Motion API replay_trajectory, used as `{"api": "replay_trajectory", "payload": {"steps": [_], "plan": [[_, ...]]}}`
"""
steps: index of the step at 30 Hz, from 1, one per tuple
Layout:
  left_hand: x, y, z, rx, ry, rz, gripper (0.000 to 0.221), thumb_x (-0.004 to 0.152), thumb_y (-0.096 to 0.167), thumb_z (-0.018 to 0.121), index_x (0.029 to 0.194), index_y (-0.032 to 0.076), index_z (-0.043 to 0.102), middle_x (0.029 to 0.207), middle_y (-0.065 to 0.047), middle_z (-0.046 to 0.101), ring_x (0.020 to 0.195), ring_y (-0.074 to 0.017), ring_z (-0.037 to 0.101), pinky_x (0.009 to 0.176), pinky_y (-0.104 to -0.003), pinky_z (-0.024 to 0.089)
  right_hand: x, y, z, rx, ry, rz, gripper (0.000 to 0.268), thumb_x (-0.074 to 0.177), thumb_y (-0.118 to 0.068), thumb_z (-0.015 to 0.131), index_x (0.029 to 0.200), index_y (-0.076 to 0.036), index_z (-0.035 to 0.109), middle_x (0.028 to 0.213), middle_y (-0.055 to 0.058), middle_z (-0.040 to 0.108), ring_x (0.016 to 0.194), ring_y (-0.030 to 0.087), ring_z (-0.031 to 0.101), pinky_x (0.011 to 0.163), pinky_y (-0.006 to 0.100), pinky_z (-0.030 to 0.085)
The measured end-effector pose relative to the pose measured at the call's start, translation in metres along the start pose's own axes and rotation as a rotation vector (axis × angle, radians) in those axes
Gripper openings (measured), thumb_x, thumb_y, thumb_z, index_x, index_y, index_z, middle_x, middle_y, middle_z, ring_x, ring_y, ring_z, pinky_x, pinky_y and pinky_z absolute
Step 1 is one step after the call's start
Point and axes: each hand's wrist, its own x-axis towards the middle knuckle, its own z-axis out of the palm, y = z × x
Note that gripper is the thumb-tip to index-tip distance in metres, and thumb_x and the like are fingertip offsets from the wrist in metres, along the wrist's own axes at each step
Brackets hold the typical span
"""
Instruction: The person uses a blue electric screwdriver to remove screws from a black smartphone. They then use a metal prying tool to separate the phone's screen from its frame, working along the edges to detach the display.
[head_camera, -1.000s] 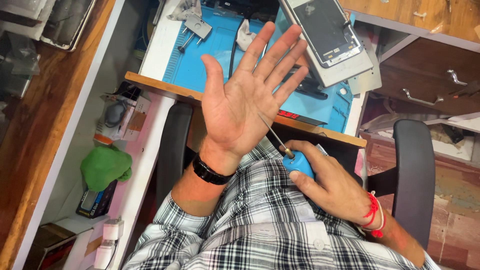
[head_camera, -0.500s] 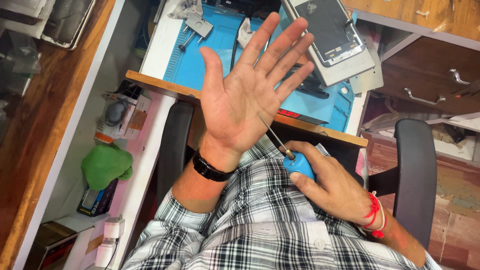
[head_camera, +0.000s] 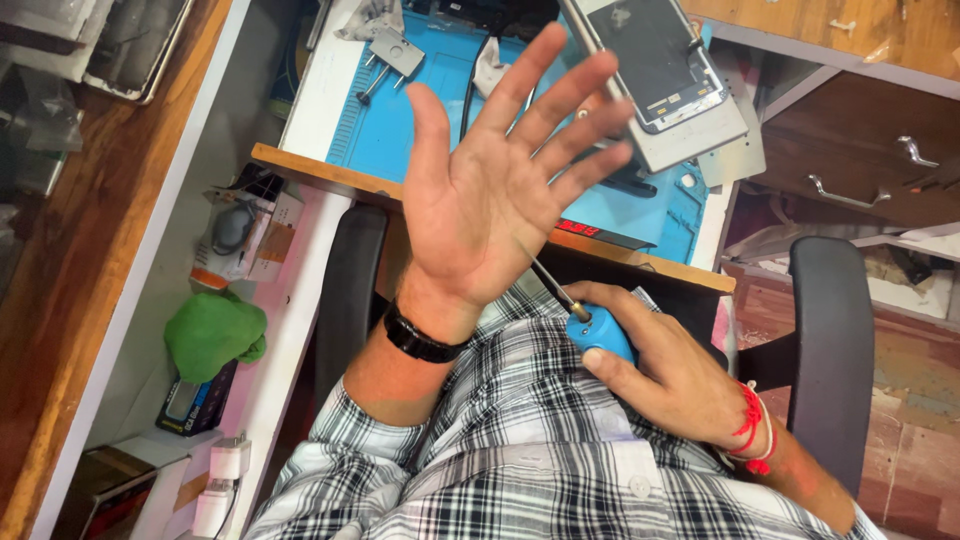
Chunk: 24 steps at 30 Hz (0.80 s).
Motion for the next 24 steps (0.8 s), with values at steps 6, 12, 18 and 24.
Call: {"api": "replay_trajectory", "payload": {"steps": [6, 12, 18, 24], "plan": [[-0.021, -0.024, -0.025, 0.722, 0.102, 0.043, 0.053, 0.118, 0.047, 0.052, 0.136, -0.002, 0.06, 0.118, -0.014, 0.066, 0.101, -0.019, 0.064, 0.097, -0.034, 0.053, -0.011, 0.009, -0.001, 0.213, 0.075, 0.043, 0.06, 0.096, -0.031, 0.058, 0.148, -0.003, 0.045, 0.098, 0.009, 0.068, 0.078, 0.014, 0.064, 0.074, 0.03, 0.055], [-0.044, -0.057, -0.016, 1.049, 0.141, 0.056, 0.02, 0.103, 0.017, 0.071, 0.109, -0.002, 0.071, 0.11, -0.01, 0.073, 0.1, -0.0165, 0.071, 0.089, -0.03, 0.059, -0.012, 0.019, 0.008, 0.447, 0.149, -0.013, 0.053, 0.102, -0.03, 0.056, 0.144, -0.001, 0.044, 0.098, 0.007, 0.062, 0.076, 0.012, 0.062, 0.069, 0.028, 0.056], [-0.042, -0.042, -0.017, 1.286, 0.113, 0.112, 0.017, 0.104, 0.015, 0.071, 0.105, -0.001, 0.074, 0.106, -0.01, 0.077, 0.096, -0.0169, 0.073, 0.088, -0.028, 0.058, -0.012, 0.017, 0.011, 0.386, 0.17, 0.034, 0.055, 0.099, -0.031, 0.057, 0.144, -0.001, 0.045, 0.093, 0.007, 0.064, 0.071, 0.012, 0.062, 0.065, 0.028, 0.055], [0.01, -0.007, -0.013, 1.534, 0.004, 0.394, 0.043, 0.12, 0.038, 0.041, 0.141, 0.003, 0.058, 0.136, -0.014, 0.064, 0.13, -0.0253, 0.061, 0.115, -0.035, 0.047, -0.016, 0.02, 0.017, 0.431, 0.19, -0.002, 0.055, 0.1, -0.028, 0.057, 0.146, -0.002, 0.045, 0.091, 0.008, 0.063, 0.072, 0.012, 0.062, 0.066, 0.028, 0.054]]}}
